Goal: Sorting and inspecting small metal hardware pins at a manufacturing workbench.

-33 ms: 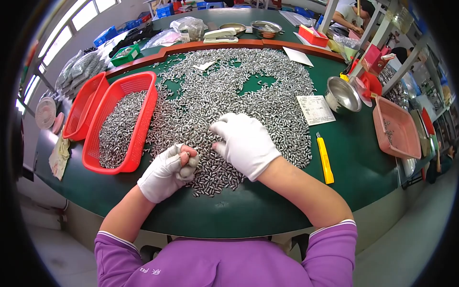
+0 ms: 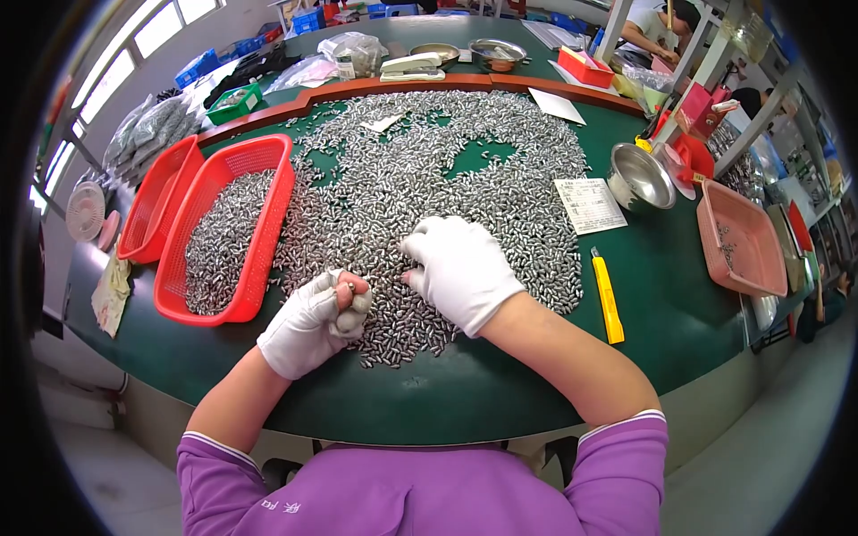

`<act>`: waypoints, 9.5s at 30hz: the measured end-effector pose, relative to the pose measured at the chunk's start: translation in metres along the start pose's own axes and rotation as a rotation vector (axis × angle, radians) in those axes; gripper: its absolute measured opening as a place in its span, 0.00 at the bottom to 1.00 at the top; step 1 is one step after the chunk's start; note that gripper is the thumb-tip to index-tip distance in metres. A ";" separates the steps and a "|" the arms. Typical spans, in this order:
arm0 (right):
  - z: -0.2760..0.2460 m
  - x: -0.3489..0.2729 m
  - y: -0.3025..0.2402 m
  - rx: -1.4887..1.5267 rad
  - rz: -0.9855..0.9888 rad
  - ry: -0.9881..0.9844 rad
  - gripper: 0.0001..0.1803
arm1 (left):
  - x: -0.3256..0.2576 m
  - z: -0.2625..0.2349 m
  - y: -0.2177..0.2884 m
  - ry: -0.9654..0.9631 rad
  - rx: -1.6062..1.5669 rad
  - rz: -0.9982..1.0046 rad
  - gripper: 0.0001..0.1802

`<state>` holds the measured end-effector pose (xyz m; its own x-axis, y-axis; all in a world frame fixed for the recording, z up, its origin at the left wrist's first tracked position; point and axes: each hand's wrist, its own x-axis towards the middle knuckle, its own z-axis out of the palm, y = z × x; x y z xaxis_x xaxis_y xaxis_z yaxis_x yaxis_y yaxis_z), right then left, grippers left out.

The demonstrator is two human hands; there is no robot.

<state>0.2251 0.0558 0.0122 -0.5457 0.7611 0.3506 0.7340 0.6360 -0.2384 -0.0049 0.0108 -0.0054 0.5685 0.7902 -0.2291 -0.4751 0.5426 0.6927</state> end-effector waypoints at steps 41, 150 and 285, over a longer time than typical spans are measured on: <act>-0.017 0.005 -0.022 0.392 0.017 0.088 0.13 | -0.002 0.008 -0.001 0.041 0.043 0.041 0.10; -0.011 0.004 -0.016 0.879 0.131 -0.060 0.06 | 0.000 0.005 -0.003 -0.090 -0.081 -0.011 0.18; -0.104 -0.098 0.045 -0.364 0.911 -0.199 0.26 | -0.053 -0.054 0.104 0.980 1.613 0.711 0.03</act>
<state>0.3538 -0.0035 0.0611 0.2530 0.9674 0.0065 0.9669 -0.2526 -0.0372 -0.1206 0.0407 0.0416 -0.1634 0.8669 0.4710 0.8292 -0.1379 0.5416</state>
